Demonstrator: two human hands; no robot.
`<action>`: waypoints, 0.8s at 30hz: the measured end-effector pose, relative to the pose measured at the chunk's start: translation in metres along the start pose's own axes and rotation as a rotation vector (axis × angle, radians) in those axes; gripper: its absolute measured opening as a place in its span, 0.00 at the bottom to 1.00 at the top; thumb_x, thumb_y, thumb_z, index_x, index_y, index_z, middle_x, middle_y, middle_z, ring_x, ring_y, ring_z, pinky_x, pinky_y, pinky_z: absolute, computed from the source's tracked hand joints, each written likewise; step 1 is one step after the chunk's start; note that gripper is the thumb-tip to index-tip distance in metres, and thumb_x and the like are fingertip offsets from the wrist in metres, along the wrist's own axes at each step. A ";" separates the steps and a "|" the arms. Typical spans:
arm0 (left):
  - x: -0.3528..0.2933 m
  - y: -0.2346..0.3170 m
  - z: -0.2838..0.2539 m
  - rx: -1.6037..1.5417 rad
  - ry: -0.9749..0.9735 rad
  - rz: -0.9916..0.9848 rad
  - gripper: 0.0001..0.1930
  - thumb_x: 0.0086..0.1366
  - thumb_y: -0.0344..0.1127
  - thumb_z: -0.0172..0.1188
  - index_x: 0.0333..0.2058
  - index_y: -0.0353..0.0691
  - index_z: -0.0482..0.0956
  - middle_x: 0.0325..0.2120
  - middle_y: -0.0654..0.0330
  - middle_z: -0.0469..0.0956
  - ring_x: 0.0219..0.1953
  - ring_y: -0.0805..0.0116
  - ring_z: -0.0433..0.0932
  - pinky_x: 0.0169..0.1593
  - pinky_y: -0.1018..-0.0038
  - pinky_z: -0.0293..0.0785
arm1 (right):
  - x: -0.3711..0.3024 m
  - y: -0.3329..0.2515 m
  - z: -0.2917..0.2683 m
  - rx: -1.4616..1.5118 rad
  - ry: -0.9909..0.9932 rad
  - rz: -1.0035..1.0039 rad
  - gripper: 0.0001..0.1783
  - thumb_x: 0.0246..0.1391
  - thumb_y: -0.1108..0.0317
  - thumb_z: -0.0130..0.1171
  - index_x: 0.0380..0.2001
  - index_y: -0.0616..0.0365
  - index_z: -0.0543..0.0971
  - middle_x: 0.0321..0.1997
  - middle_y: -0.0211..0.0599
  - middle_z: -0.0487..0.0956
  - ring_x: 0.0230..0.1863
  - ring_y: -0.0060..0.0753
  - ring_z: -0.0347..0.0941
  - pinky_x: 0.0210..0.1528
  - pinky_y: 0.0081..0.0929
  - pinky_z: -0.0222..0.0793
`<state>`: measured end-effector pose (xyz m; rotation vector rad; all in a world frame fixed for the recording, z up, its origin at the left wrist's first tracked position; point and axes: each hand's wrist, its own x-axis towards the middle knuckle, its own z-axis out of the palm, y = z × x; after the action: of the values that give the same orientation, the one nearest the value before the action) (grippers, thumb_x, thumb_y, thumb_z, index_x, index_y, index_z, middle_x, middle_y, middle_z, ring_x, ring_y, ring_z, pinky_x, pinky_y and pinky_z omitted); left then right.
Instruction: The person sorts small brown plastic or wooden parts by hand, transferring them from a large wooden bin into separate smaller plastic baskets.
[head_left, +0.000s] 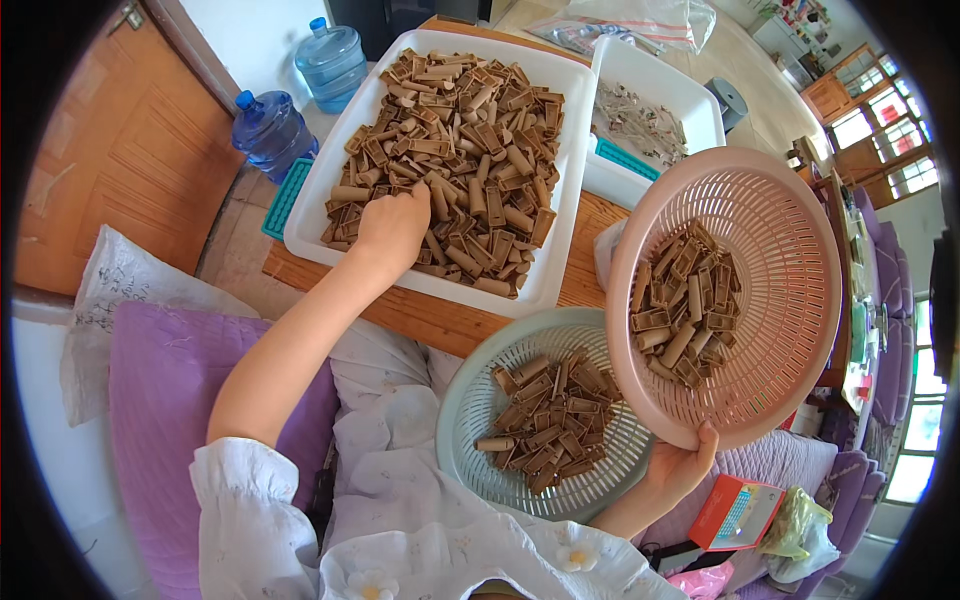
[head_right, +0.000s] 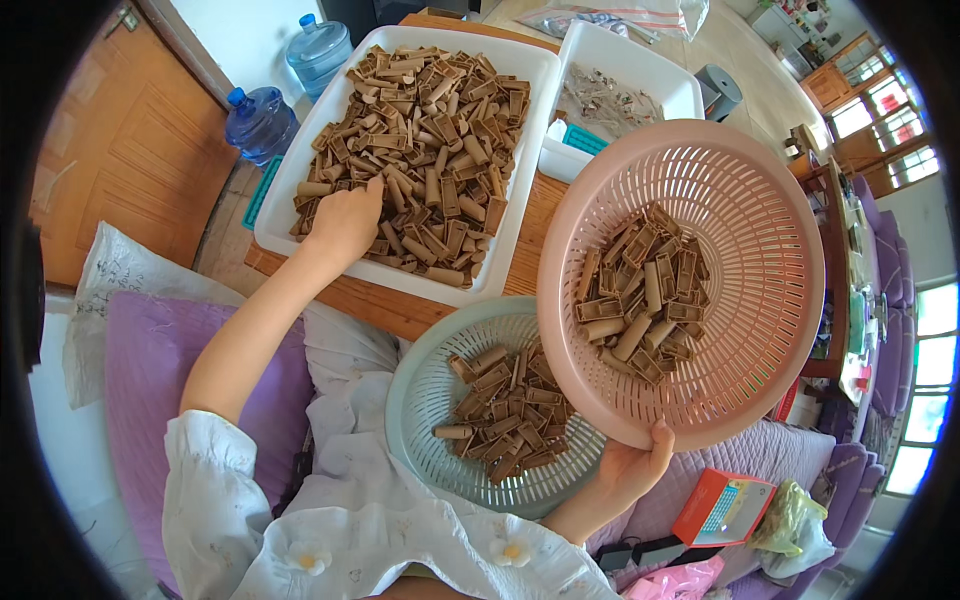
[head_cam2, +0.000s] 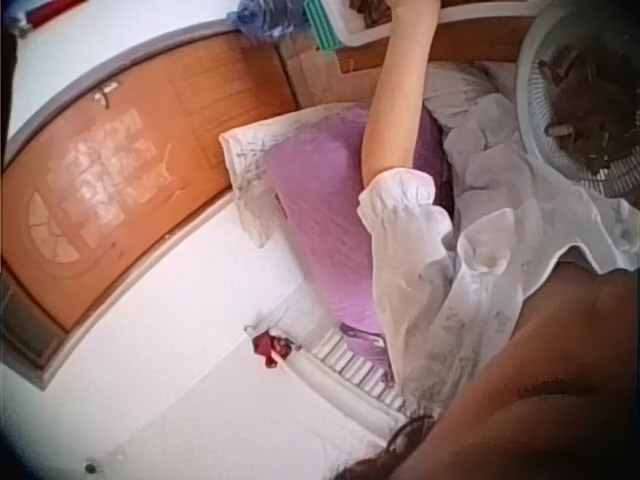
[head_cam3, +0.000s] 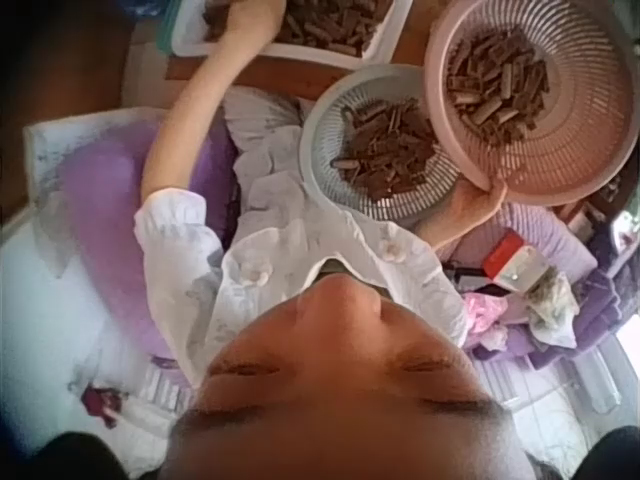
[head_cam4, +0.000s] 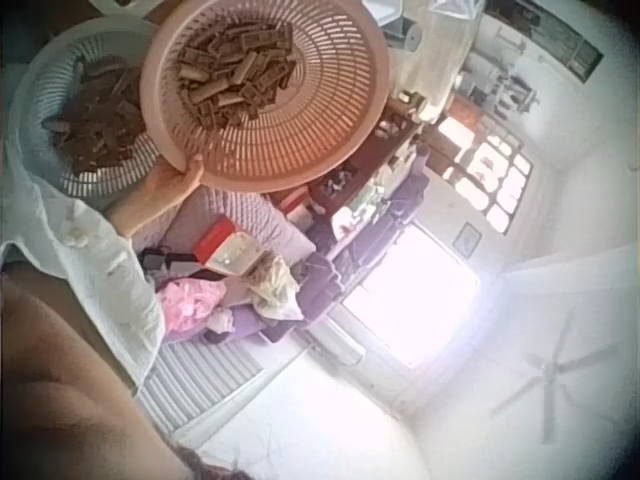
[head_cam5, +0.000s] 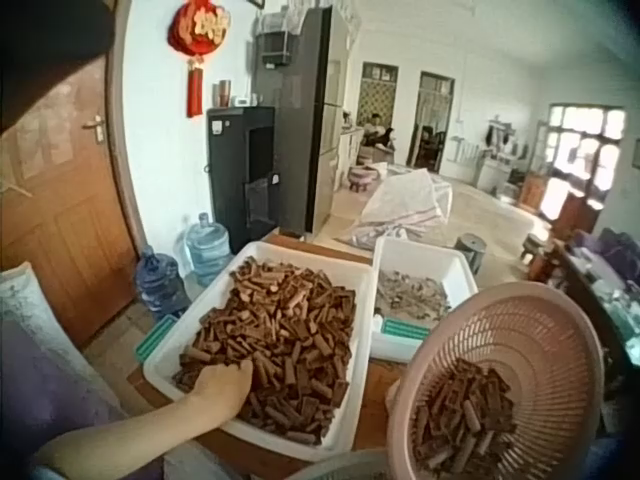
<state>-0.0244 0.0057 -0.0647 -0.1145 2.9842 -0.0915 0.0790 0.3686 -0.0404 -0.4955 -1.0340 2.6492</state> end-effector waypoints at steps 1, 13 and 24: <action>-0.004 -0.001 -0.004 -0.065 0.042 -0.030 0.16 0.45 0.26 0.53 0.36 0.30 0.64 0.24 0.49 0.74 0.30 0.56 0.75 0.31 0.68 0.71 | 0.000 0.000 0.002 0.018 -0.005 0.005 0.26 0.42 0.75 0.46 0.49 0.61 0.59 0.46 0.42 0.67 0.48 0.38 0.63 0.49 0.40 0.61; 0.028 -0.066 -0.032 -0.420 0.199 -0.191 0.10 0.54 0.30 0.46 0.33 0.32 0.61 0.22 0.41 0.71 0.29 0.47 0.72 0.35 0.62 0.68 | -0.012 0.008 0.013 -0.019 -0.023 -0.071 0.22 0.44 0.76 0.46 0.46 0.62 0.62 0.43 0.43 0.69 0.45 0.37 0.66 0.46 0.36 0.65; 0.072 -0.058 -0.011 -0.383 0.349 -0.019 0.16 0.48 0.41 0.58 0.32 0.41 0.64 0.25 0.54 0.74 0.32 0.56 0.73 0.32 0.64 0.68 | -0.004 0.016 0.006 -0.045 -0.048 -0.061 0.27 0.43 0.72 0.45 0.51 0.59 0.58 0.48 0.41 0.66 0.49 0.37 0.62 0.51 0.39 0.59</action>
<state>-0.0932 -0.0571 -0.0607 -0.1882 3.3070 0.5121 0.0783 0.3519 -0.0463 -0.4045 -1.1071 2.6015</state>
